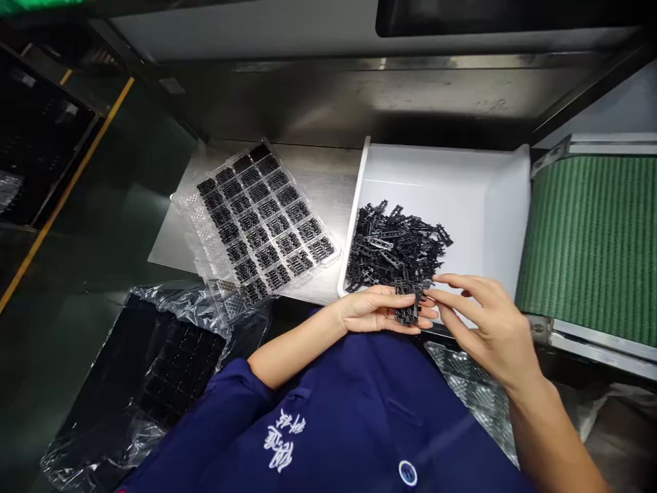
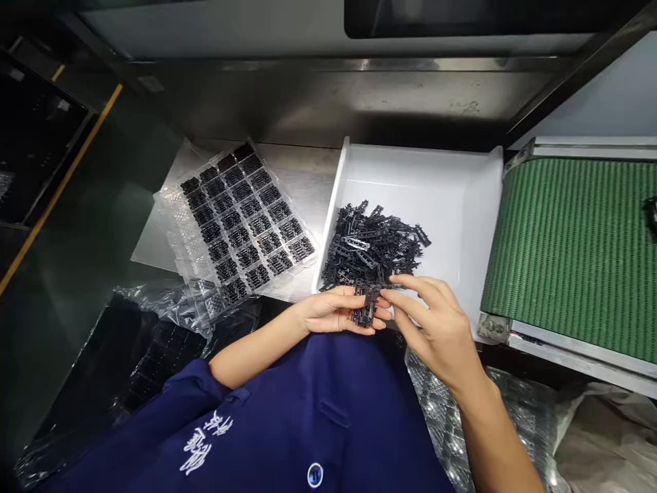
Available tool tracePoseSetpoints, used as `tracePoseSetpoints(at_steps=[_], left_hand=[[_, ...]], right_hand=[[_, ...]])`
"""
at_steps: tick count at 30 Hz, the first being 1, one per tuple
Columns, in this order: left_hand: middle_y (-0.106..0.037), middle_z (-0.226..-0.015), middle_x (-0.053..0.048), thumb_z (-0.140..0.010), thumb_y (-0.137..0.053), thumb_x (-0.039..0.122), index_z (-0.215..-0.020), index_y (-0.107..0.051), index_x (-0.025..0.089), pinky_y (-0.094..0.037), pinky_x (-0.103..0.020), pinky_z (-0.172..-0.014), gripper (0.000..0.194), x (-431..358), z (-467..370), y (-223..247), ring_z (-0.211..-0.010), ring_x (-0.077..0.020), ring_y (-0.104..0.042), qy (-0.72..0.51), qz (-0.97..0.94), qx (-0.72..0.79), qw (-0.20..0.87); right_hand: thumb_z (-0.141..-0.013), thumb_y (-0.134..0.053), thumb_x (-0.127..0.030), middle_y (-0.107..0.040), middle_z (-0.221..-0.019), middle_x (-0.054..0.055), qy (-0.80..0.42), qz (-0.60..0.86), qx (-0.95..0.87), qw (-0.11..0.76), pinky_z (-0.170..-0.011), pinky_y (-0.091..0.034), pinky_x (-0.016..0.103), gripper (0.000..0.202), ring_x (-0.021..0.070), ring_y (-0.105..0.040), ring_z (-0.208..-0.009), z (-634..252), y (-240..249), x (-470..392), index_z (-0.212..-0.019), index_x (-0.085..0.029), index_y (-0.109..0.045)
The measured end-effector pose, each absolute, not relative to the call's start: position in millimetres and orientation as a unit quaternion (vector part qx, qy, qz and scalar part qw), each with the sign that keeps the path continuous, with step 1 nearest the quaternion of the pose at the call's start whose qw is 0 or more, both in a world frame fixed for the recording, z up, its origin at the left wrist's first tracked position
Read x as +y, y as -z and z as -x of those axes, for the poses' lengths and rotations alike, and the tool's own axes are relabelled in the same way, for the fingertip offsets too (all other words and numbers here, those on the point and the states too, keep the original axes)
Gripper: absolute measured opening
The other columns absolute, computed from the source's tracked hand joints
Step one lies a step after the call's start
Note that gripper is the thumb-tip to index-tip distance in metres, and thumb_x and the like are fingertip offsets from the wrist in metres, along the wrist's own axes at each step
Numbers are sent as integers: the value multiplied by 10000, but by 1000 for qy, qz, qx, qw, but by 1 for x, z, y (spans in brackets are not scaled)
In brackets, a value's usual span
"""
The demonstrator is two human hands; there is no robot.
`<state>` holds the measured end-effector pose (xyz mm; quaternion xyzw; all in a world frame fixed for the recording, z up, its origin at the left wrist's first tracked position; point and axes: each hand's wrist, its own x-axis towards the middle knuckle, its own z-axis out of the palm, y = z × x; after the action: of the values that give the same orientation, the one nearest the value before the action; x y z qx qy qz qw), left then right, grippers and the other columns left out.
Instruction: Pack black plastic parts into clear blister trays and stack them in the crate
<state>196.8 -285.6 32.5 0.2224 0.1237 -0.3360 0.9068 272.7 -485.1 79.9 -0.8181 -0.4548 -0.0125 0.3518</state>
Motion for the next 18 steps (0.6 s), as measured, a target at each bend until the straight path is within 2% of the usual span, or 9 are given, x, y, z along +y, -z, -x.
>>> tracePoseSetpoints(at_steps=[4,6,9,13,15,18], left_hand=[[-757,-974,-102,-582,-926,405,-999,-745,136,-504,-332,-896,527,-297,-197,-36,-893,-190,-707,284,-336,154,885],[-758,-950,-88,-552,-938,406,-1006,-748,141,-493,-313,-879,559,-298,-198,-37,-885,-182,-699,280,-383,158,866],[-758,-932,-78,-542,-940,412,-1022,-749,149,-491,-284,-821,580,-295,-198,-37,-862,-169,-693,288,-401,153,856],[-756,-964,-90,-543,-934,458,-1037,-746,147,-508,-289,-811,613,-288,-197,-40,-824,-159,-698,300,-359,140,873],[-754,-1017,-105,-537,-937,458,-1033,-744,141,-511,-296,-838,618,-285,-197,-41,-844,-161,-699,301,-354,144,874],[-742,-1098,-111,-554,-933,442,-1040,-740,143,-506,-285,-859,602,-280,-195,-43,-918,-166,-695,291,-367,150,871]], right_hand=[[-914,-652,-265,-667,-1316,90,-51,806,-450,381,-975,-542,465,249,283,-647,-1161,-270,-79,-494,-1159,-267,-692],[-880,-716,-332,-632,-1378,94,-87,805,-436,392,-1018,-533,458,244,288,-634,-1211,-268,-77,-497,-1111,-259,-687],[-837,-768,-375,-645,-1365,77,-144,792,-403,436,-1053,-524,452,240,285,-641,-1217,-266,-72,-500,-1030,-270,-670],[-792,-815,-351,-631,-1377,86,-139,784,-357,489,-1111,-479,494,548,293,-596,-1279,-261,-75,-497,-1264,-288,-541],[-805,-807,-332,-615,-1395,93,-116,794,-386,455,-1104,-493,467,659,284,-597,-1278,-258,-80,-494,-1370,-283,-472],[-858,-754,-349,-604,-1408,92,-92,802,-445,388,-1063,-535,422,710,273,-621,-1246,-256,-87,-486,-1471,-281,-402]])
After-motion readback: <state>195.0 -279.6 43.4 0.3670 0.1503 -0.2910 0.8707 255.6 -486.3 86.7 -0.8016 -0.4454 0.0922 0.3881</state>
